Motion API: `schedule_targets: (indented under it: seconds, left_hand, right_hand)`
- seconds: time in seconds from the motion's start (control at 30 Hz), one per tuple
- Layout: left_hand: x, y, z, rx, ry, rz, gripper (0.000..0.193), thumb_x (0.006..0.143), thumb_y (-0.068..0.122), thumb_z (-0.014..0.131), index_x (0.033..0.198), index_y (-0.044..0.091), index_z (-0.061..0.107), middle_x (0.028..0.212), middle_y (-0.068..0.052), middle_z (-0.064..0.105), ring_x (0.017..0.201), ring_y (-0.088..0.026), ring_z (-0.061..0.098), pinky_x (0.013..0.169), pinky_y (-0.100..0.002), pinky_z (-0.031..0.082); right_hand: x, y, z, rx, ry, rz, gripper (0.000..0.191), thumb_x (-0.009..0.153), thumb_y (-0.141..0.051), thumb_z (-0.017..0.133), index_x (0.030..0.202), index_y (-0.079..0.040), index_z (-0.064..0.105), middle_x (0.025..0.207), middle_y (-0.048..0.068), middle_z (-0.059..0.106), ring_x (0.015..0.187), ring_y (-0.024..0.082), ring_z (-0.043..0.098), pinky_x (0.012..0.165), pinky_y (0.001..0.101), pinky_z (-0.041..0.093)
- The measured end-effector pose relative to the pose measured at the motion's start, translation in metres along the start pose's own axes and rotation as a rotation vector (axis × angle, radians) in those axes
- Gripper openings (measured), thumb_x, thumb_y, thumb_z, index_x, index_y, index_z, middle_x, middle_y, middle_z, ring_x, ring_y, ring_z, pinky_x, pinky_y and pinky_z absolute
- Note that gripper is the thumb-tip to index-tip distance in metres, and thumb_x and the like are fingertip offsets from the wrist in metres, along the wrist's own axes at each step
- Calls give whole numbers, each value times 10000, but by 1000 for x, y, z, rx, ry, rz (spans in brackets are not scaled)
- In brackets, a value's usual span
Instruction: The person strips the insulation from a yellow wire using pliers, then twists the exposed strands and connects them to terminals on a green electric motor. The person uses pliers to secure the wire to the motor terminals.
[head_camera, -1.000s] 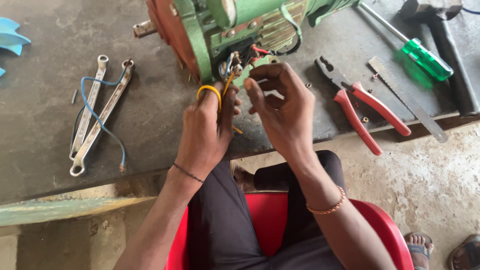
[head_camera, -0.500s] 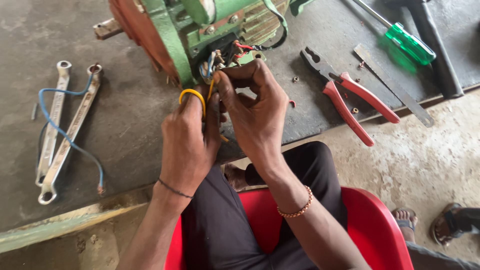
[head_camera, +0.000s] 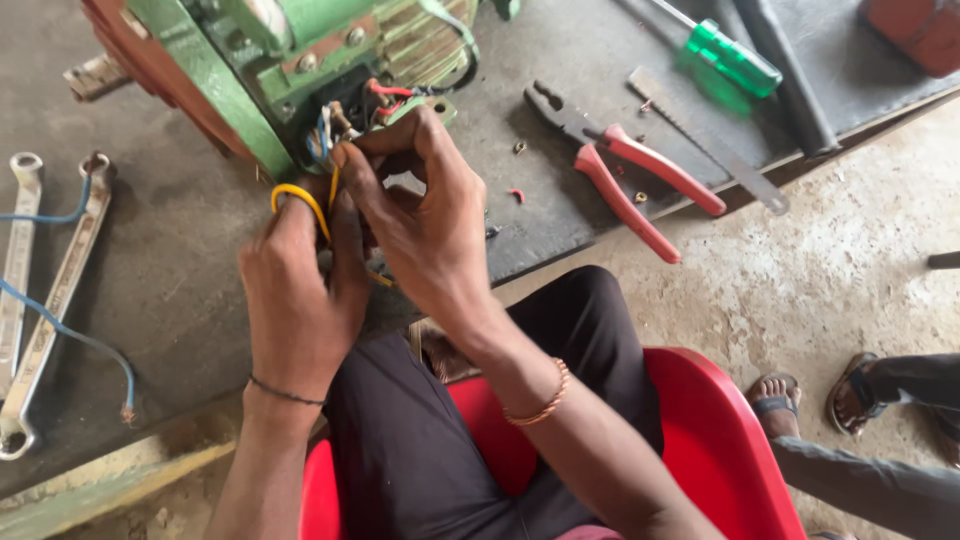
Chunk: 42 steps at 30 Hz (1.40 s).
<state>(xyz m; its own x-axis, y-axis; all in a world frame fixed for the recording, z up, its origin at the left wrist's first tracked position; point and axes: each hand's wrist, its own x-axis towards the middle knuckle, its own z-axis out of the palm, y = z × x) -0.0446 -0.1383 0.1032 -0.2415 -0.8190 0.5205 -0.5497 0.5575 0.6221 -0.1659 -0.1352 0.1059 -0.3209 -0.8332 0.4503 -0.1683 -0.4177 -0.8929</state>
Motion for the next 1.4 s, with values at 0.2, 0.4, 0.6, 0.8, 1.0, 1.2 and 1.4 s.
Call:
schedule_targets:
  seconds: [0.2, 0.4, 0.6, 0.8, 1.0, 1.2, 1.4]
  left_hand:
    - [0, 15, -2, -284, -46, -103, 142, 1085, 106, 549, 1128, 1, 634, 912, -111, 729, 806, -183, 773, 672, -320, 601]
    - [-3, 12, 0, -240, -18, -49, 162, 1082, 97, 569, 1195, -12, 609, 962, -123, 730, 846, -196, 780, 704, -330, 607]
    - [-4, 4, 2, -257, -5, -13, 161, 1087, 84, 570, 1210, -17, 593, 1023, -123, 742, 870, -191, 784, 745, -327, 619]
    - [-3, 9, 3, -244, -7, -31, 155, 1080, 86, 575, 1200, -8, 597, 984, -120, 737, 853, -196, 782, 726, -333, 611]
    - [-2, 14, 0, -190, -36, -37, 162, 1097, 110, 566, 1214, 3, 604, 951, -110, 731, 860, -205, 773, 724, -347, 593]
    - [-1, 14, 0, -172, -33, -26, 164, 1094, 118, 560, 1206, 6, 601, 953, -105, 731, 867, -201, 766, 734, -352, 582]
    - [-1, 12, 1, -167, -33, -21, 158, 1091, 108, 557, 1202, 3, 599, 952, -106, 731, 861, -201, 766, 741, -355, 581]
  right_hand:
    - [8, -24, -101, -510, -209, -89, 285, 930, -136, 809, 1167, -86, 657, 1134, 24, 717, 891, 110, 749, 725, 249, 628]
    - [11, -33, -201, -1145, -307, -248, 518, 857, -272, 868, 1309, -99, 684, 1314, 132, 612, 1239, 338, 516, 1025, 483, 470]
    - [7, -8, -218, -1088, -404, -218, 419, 862, -226, 836, 1243, -95, 722, 1339, 140, 644, 1262, 343, 570, 1048, 498, 476]
    - [50, 6, -248, -958, -390, -212, 133, 908, -132, 834, 993, -80, 746, 1274, 122, 714, 1122, 261, 711, 879, 374, 627]
    - [93, 4, -295, -967, -242, -261, 92, 977, -114, 796, 1015, -61, 731, 1304, 144, 692, 1184, 260, 693, 948, 367, 605]
    - [94, 38, -291, -1208, -303, -394, 144, 945, -154, 860, 1026, -84, 763, 1251, 96, 742, 1195, 298, 634, 1001, 451, 519]
    - [63, 28, -242, -1180, -292, -554, 210, 942, -75, 781, 1150, -56, 755, 1247, 140, 725, 1227, 328, 612, 1050, 485, 501]
